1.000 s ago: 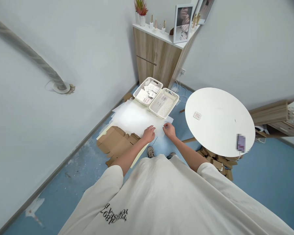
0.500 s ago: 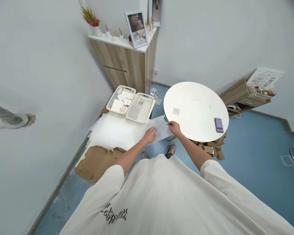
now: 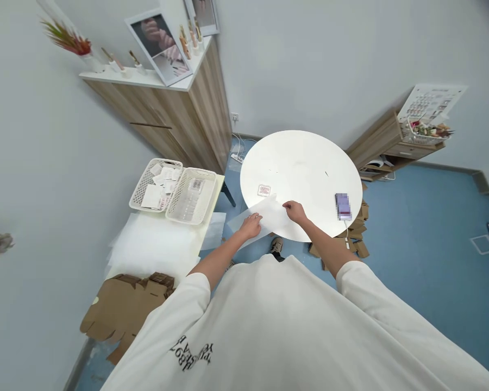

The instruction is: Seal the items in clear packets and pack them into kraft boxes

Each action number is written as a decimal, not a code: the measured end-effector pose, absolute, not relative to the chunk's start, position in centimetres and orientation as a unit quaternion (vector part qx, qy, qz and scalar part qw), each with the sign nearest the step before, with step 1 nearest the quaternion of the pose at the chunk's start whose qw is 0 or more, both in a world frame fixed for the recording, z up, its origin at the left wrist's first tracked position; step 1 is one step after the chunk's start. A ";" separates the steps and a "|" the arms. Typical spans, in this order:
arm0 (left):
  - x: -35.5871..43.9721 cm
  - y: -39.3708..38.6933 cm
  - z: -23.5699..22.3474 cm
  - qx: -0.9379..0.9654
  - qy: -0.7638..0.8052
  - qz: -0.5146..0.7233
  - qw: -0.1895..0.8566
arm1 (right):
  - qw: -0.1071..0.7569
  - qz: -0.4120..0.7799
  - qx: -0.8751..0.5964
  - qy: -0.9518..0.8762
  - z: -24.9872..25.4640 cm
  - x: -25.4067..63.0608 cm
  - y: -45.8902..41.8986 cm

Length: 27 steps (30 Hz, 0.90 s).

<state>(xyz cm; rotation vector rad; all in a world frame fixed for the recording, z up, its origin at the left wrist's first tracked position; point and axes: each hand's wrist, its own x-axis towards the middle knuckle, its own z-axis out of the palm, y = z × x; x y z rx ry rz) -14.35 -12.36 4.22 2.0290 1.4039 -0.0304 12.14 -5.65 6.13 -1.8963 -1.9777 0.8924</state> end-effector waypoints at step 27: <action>2.5 -3.8 0.6 0.756 0.541 -0.138 0.341 | 0.074 0.224 -0.676 -0.698 3.7 25.4 0.4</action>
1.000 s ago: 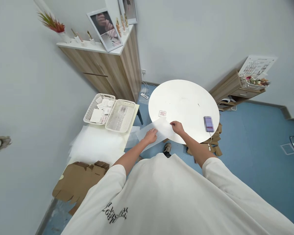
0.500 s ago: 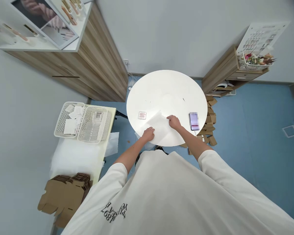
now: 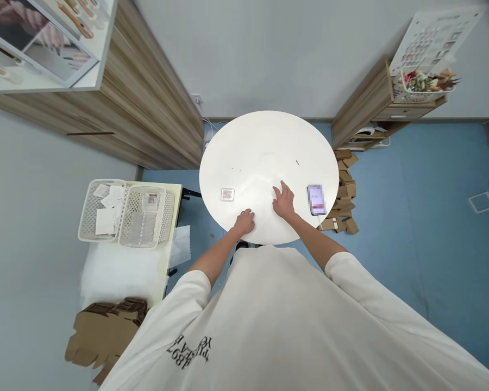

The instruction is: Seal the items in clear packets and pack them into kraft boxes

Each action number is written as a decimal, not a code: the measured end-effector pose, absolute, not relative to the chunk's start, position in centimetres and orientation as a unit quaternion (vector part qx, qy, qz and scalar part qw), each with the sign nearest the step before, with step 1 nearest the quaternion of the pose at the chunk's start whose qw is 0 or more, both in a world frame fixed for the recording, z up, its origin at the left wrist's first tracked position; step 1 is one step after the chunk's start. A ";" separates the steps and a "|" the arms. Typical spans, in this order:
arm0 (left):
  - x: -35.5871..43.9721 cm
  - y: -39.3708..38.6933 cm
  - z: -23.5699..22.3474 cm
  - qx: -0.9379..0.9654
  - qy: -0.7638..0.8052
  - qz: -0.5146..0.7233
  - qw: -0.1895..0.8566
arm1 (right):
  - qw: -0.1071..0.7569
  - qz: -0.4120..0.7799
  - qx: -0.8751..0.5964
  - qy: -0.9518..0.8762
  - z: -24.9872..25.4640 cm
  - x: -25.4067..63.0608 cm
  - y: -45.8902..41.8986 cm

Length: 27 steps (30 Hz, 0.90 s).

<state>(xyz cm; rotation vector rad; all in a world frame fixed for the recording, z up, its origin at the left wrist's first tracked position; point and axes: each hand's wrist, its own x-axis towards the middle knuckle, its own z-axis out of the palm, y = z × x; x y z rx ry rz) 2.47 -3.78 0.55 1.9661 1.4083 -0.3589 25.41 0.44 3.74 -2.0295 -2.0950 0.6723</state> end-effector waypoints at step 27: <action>-2.2 -3.5 0.5 0.784 0.497 -0.115 0.354 | -0.049 0.258 -0.599 -0.756 0.2 23.9 -1.6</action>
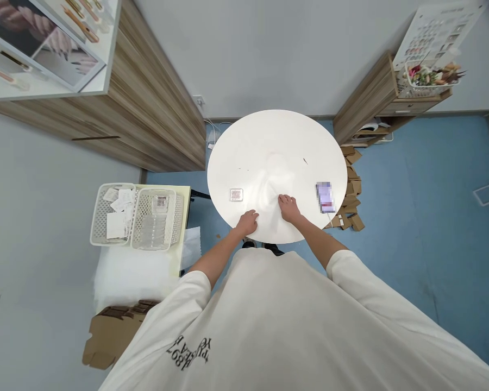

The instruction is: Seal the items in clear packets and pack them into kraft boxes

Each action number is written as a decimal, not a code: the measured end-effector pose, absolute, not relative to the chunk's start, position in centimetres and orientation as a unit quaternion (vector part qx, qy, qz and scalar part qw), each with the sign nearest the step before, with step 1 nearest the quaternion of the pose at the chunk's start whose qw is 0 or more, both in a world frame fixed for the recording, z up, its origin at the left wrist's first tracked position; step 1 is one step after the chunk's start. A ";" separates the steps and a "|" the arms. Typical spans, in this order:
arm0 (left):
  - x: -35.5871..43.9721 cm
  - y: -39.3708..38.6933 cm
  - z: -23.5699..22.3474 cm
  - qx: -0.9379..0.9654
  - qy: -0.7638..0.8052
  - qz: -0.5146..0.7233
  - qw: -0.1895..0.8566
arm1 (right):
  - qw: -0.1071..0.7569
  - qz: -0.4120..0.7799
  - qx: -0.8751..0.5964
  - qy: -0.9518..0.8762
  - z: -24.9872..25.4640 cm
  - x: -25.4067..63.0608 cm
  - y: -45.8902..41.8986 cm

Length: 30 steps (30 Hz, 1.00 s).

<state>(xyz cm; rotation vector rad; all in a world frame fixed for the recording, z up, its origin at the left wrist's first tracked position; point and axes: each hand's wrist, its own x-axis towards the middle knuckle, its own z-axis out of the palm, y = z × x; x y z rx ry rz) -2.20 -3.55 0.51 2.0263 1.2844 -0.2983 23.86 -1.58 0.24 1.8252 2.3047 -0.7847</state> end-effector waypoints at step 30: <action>-6.1 0.9 0.9 0.789 0.531 -0.050 0.304 | 0.129 -0.266 0.642 0.707 1.6 19.5 -6.1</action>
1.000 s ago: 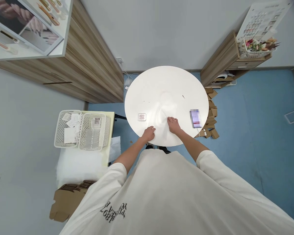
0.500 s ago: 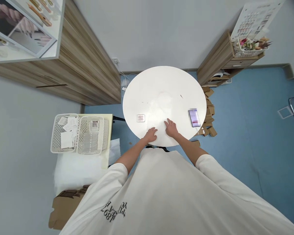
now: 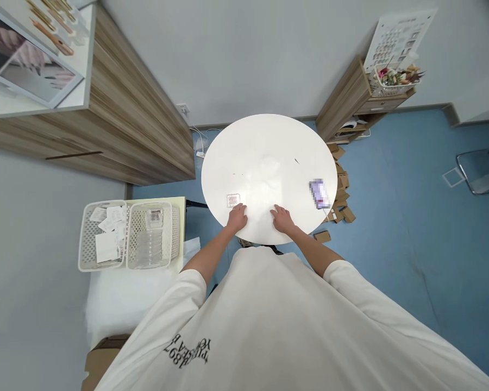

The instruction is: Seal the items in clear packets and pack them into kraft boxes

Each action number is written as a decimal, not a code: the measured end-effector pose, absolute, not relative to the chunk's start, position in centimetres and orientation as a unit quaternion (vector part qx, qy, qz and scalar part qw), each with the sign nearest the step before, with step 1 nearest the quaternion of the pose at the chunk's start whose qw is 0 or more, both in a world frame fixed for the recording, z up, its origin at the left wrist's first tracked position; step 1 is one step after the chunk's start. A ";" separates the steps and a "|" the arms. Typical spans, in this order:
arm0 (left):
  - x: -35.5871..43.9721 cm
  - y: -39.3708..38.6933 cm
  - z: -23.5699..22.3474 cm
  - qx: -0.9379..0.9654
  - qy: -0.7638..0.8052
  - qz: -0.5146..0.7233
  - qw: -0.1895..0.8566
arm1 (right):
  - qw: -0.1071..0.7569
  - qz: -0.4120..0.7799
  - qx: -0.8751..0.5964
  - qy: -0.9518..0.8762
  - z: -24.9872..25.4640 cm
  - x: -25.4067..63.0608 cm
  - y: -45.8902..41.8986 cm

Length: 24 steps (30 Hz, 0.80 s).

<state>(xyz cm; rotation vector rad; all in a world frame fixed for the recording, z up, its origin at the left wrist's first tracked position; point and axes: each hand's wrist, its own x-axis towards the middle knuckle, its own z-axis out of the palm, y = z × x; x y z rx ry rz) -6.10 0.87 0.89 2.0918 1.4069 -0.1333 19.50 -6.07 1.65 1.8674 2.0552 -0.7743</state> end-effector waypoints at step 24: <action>-11.4 8.1 -0.1 0.864 0.469 -0.086 0.161 | 0.144 -0.266 0.682 0.666 2.2 16.8 -8.0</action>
